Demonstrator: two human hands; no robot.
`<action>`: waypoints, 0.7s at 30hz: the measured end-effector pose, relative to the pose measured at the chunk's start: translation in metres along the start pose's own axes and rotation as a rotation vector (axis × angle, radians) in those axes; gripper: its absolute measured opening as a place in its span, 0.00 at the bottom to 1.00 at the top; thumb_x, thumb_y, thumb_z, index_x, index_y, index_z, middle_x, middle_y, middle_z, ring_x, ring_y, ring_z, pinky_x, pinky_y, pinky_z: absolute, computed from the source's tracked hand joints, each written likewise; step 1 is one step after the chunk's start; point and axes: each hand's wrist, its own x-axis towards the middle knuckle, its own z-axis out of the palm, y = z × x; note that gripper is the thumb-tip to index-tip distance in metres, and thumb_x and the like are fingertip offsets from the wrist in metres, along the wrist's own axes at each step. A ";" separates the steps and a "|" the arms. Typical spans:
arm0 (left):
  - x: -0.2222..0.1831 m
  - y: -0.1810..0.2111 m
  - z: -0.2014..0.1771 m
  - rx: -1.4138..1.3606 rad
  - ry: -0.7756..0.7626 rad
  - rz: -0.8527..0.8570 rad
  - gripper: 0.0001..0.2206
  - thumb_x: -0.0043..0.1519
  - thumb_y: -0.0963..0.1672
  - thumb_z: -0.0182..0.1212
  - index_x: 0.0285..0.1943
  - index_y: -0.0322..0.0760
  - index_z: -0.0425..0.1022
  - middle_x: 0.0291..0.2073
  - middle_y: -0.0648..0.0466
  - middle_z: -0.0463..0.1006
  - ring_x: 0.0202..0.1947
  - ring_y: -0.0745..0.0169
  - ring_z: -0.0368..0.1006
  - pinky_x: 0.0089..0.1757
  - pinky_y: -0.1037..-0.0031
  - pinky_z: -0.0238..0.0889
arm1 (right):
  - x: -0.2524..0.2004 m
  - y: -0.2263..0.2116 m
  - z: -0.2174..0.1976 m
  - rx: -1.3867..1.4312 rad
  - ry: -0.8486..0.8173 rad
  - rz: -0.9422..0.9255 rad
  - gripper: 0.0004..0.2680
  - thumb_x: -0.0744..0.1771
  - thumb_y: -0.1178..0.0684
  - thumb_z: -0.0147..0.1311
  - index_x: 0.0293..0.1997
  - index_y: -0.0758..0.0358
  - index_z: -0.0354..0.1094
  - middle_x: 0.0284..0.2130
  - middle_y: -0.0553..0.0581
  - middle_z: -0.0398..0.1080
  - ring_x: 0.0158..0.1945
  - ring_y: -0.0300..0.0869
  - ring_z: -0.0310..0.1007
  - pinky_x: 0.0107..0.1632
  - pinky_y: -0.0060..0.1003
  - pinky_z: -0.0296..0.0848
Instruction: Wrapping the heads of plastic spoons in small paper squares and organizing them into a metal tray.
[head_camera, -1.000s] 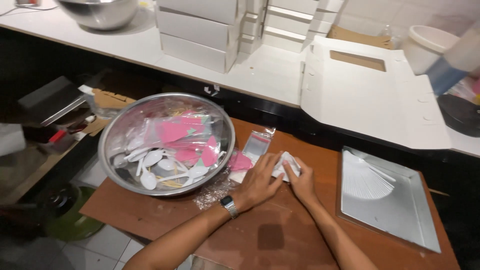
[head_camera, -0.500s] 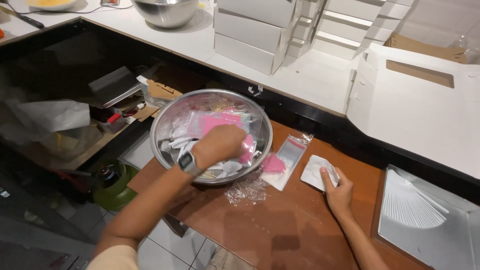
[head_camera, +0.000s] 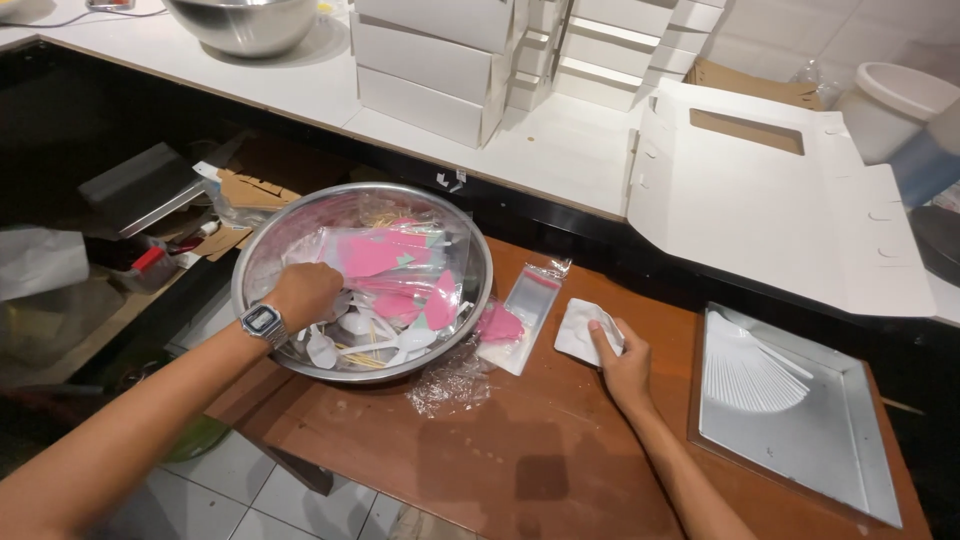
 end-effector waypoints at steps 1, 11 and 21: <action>-0.003 0.001 -0.003 -0.001 0.005 0.001 0.12 0.50 0.48 0.74 0.37 0.41 0.82 0.31 0.52 0.83 0.36 0.54 0.82 0.36 0.62 0.76 | 0.002 0.003 0.000 -0.002 0.003 -0.003 0.05 0.67 0.51 0.61 0.33 0.56 0.76 0.11 0.55 0.66 0.16 0.37 0.65 0.24 0.28 0.62; -0.011 -0.002 0.005 -0.067 0.212 0.120 0.03 0.54 0.39 0.63 0.31 0.39 0.73 0.22 0.49 0.80 0.28 0.49 0.81 0.31 0.64 0.74 | -0.001 -0.004 0.000 -0.018 -0.002 0.016 0.05 0.67 0.50 0.61 0.35 0.56 0.77 0.13 0.55 0.68 0.20 0.37 0.64 0.26 0.30 0.63; -0.031 -0.007 -0.063 -0.186 -0.215 -0.067 0.13 0.53 0.52 0.62 0.40 0.46 0.84 0.37 0.45 0.85 0.44 0.44 0.83 0.43 0.60 0.74 | -0.001 0.001 0.000 -0.017 -0.015 0.007 0.05 0.67 0.50 0.61 0.34 0.57 0.78 0.17 0.53 0.71 0.25 0.36 0.62 0.30 0.31 0.63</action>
